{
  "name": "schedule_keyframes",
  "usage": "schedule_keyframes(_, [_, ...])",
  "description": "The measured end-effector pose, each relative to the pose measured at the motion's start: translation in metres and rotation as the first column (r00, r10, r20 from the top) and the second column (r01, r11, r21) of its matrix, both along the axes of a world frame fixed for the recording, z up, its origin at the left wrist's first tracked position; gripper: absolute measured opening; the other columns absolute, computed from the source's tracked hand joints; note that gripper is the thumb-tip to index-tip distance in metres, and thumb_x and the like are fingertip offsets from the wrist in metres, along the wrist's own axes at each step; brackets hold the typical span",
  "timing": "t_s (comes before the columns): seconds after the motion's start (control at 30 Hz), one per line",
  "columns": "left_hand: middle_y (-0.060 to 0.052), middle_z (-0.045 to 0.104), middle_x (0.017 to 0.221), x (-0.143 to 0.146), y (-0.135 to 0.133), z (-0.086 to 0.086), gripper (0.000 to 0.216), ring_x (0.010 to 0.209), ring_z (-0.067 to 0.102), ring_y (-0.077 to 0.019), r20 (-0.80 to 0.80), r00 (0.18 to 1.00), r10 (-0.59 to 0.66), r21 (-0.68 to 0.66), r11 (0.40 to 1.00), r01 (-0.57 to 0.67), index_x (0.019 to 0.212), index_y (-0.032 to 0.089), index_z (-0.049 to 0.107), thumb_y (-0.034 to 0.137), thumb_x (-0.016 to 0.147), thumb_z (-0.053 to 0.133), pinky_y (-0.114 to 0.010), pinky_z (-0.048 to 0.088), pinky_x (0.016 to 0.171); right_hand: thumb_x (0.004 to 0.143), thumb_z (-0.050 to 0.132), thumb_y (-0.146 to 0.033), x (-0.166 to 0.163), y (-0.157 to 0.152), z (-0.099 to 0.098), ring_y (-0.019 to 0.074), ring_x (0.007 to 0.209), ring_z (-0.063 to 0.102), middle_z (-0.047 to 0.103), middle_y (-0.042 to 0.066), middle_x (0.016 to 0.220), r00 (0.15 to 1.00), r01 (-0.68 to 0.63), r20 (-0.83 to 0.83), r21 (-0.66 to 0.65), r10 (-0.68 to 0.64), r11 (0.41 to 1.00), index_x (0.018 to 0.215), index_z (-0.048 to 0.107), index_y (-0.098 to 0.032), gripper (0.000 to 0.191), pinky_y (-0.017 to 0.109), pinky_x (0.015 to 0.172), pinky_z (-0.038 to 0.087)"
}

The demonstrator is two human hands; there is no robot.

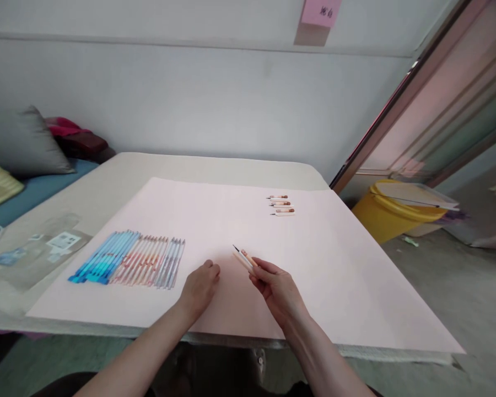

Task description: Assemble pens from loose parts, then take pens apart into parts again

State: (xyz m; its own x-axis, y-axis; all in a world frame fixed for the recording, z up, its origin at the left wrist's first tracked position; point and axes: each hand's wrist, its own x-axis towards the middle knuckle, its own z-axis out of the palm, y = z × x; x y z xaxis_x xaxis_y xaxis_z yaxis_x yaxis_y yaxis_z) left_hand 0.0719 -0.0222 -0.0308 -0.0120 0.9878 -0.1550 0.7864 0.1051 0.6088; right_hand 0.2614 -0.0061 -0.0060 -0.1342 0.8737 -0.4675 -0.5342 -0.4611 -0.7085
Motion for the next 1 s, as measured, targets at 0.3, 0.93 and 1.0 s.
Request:
schedule_keyframes(0.3, [-0.002,0.056,0.065,-0.011,0.005,0.026,0.021,0.06,0.053,-0.0147,0.385,0.904,0.187,-0.018,0.98,-0.196,0.082,0.016,0.064,0.031,0.079,0.049,-0.027,0.04,0.06,0.062,0.076,-0.015,-0.005,-0.008,0.004,0.0087,0.061,0.059,0.068,0.009,0.093,0.961,-0.275,0.013,0.0,0.275,0.962,0.092,0.072,-0.011,0.03,0.019,0.06,0.052])
schedule_keyframes(0.93, [-0.001,0.064,0.062,-0.007,0.001,0.062,0.016,0.057,0.05,-0.0121,0.599,0.792,0.117,-0.064,0.993,-0.098,0.071,0.016,0.07,0.016,0.06,0.058,-0.024,0.038,0.055,0.058,0.078,-0.018,-0.008,-0.012,0.006,0.0078,0.058,0.057,0.067,0.006,0.08,0.939,-0.345,0.007,0.005,0.345,0.939,0.086,0.073,-0.011,0.029,0.018,0.057,0.048])
schedule_keyframes(1.0, [-0.002,0.065,0.065,-0.008,0.001,0.063,0.016,0.059,0.051,-0.0119,0.614,0.781,0.113,-0.077,0.994,-0.082,0.073,0.016,0.07,0.016,0.062,0.059,-0.024,0.039,0.056,0.058,0.078,-0.017,-0.008,-0.012,0.007,0.0075,0.058,0.057,0.067,0.006,0.081,0.937,-0.348,0.005,0.006,0.348,0.937,0.087,0.073,-0.011,0.029,0.017,0.058,0.048])
